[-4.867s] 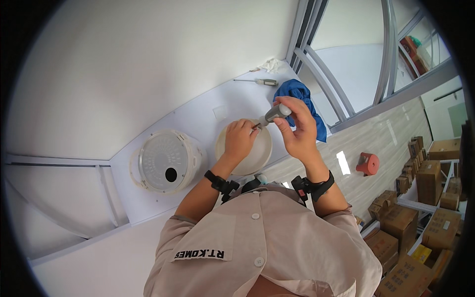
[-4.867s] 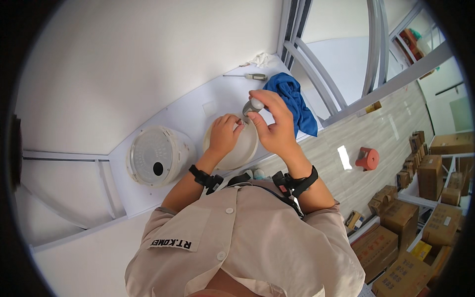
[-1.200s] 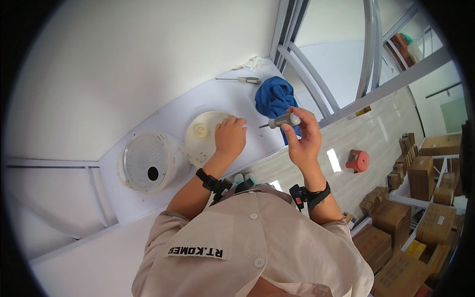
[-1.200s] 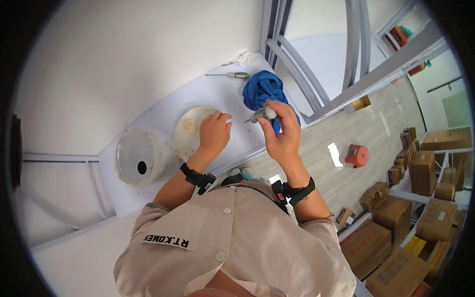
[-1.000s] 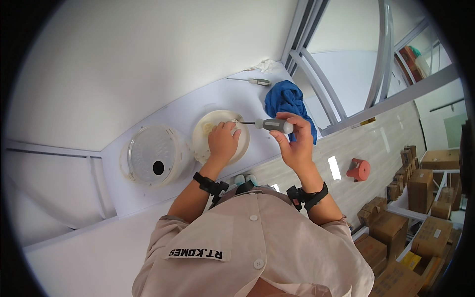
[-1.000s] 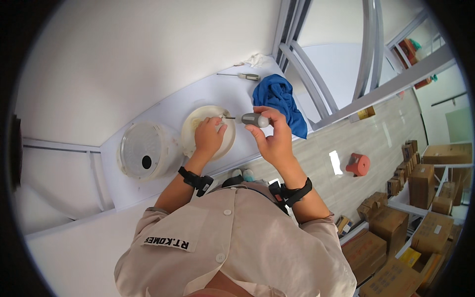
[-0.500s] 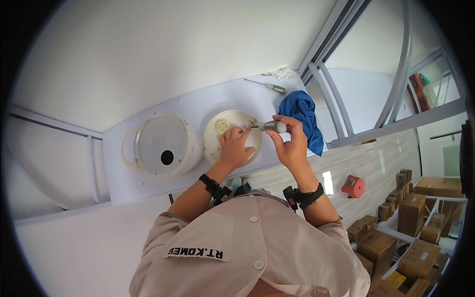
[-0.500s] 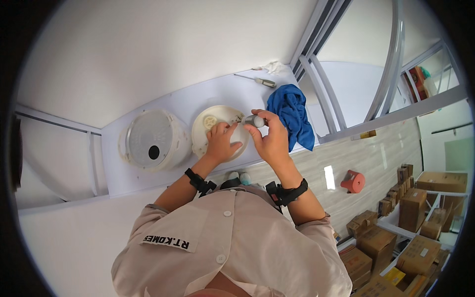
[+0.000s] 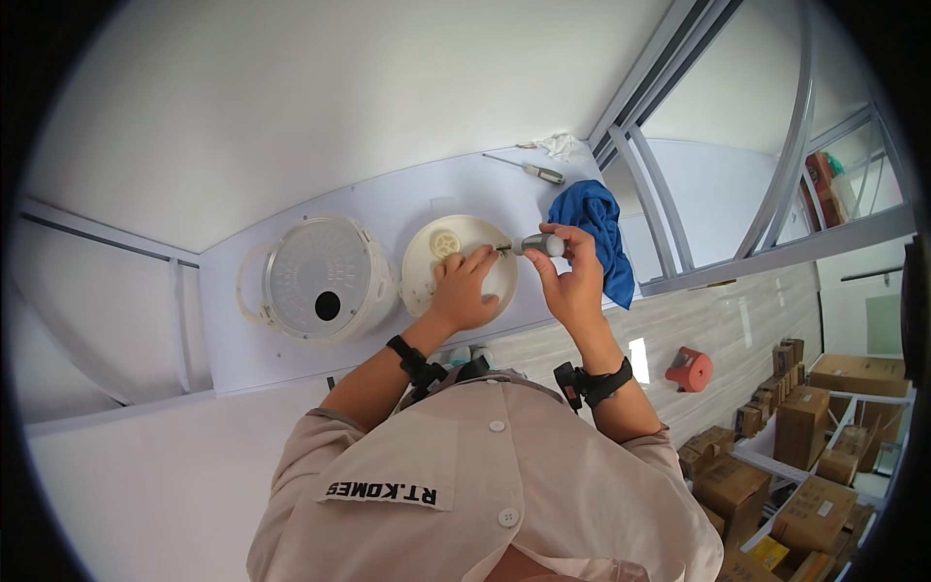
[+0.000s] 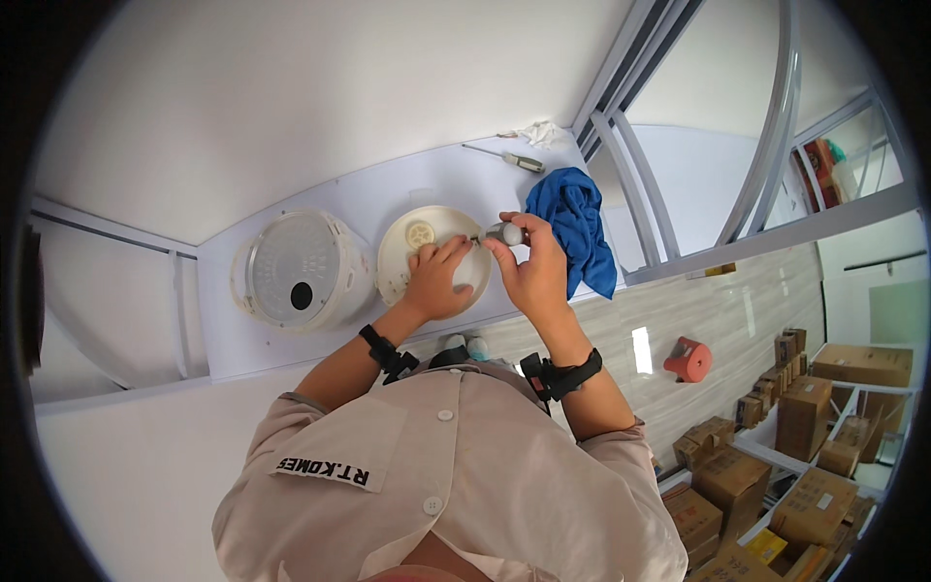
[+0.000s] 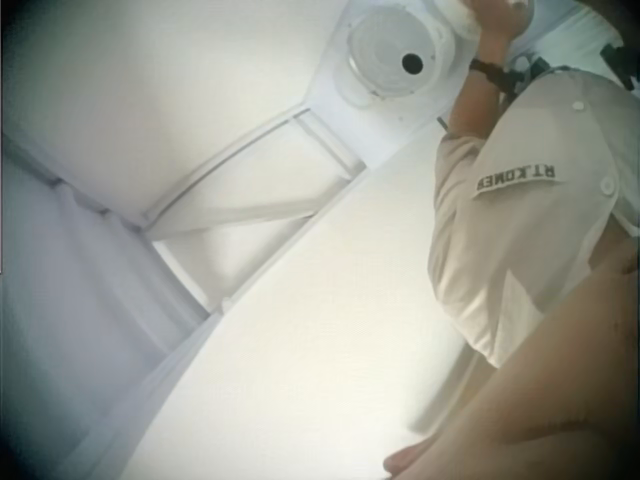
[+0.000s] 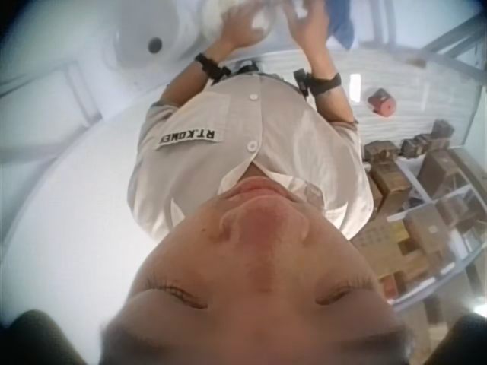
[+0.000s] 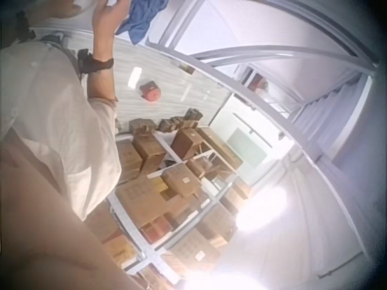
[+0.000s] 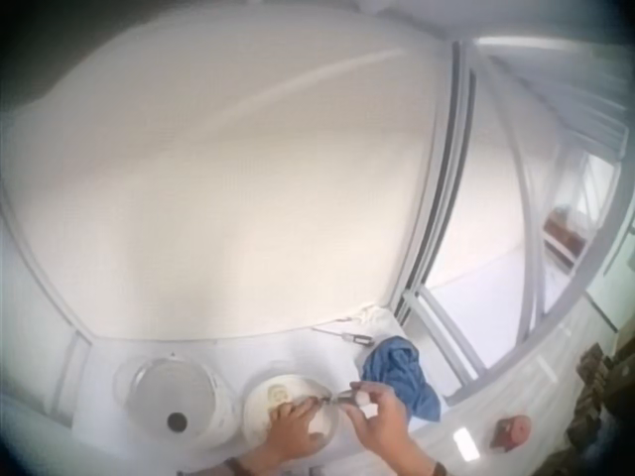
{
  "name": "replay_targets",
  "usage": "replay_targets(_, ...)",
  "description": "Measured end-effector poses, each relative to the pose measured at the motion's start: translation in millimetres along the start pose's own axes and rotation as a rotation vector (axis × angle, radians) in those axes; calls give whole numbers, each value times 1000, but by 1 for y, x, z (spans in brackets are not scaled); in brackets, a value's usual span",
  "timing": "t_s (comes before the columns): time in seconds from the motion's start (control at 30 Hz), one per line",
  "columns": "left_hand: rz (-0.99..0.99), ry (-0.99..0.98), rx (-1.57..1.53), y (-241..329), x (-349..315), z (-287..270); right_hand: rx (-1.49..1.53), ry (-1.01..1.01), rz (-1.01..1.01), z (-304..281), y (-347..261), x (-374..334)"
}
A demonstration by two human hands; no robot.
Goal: The person uses a screwdriver to remove screws from a white plastic lid, then places the lid onto a white bucket. The person continues to use the screwdriver to tighten screws into the lid, securing it to the bucket.
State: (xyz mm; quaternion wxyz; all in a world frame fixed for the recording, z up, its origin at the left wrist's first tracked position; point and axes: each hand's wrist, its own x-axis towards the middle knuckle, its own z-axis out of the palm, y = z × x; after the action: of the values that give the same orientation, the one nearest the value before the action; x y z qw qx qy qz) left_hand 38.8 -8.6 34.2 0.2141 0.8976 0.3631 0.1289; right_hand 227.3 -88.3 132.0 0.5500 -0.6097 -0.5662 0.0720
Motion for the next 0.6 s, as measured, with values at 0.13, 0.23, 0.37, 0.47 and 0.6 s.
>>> replay_targets(0.13,31,23,-44,-7,-2,3,-11,-3,14,-2,0,2)
replay_targets(0.23,38,17,-50,-10,-1,3,1,-7,48,-2,2,3)
replay_targets(0.37,35,-4,-42,-11,0,2,14,-9,57,-1,3,6)
replay_targets(0.47,37,-15,-49,-10,0,-1,20,-13,50,0,5,8)
replay_targets(0.6,41,-25,-69,-12,0,-1,24,-20,47,0,3,11)
